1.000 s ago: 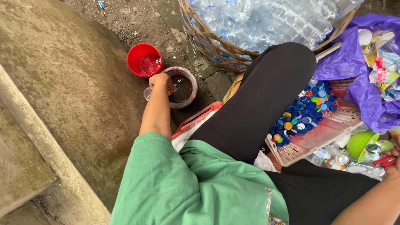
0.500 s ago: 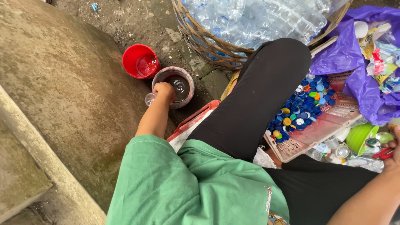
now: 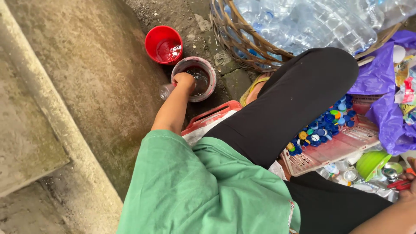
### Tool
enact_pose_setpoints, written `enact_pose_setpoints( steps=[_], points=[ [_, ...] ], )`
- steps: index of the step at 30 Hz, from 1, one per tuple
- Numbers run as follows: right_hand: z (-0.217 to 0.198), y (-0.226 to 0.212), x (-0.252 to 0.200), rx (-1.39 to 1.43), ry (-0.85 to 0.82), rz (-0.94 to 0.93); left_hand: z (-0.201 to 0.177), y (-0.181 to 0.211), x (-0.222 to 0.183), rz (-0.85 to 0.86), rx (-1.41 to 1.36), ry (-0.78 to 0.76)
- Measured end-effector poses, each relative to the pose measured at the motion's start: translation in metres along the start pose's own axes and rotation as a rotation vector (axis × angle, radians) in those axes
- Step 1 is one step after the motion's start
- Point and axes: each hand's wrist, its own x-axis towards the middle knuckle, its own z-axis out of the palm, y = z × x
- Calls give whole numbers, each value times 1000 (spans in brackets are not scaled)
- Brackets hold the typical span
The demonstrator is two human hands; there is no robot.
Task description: The person sits on the ground surrounded by plastic waste and uses scissors to cut the tops off plastic bottles. They place the cut bottles into a basket and occasionally dip the cut pieces into a bucket of water.
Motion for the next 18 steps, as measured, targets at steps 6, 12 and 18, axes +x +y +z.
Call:
enact_pose_setpoints(
  steps=[6,12,18],
  points=[
    [12,-14,-14,-139,30,-33,-18,-13,-22,190,15,-125],
    [47,-42,-50,-148,122,8,-7,-5,46,297,166,-773],
    [50,-43,-50,-169,148,-12,-21,-30,-16,442,-109,-202]
  ],
)
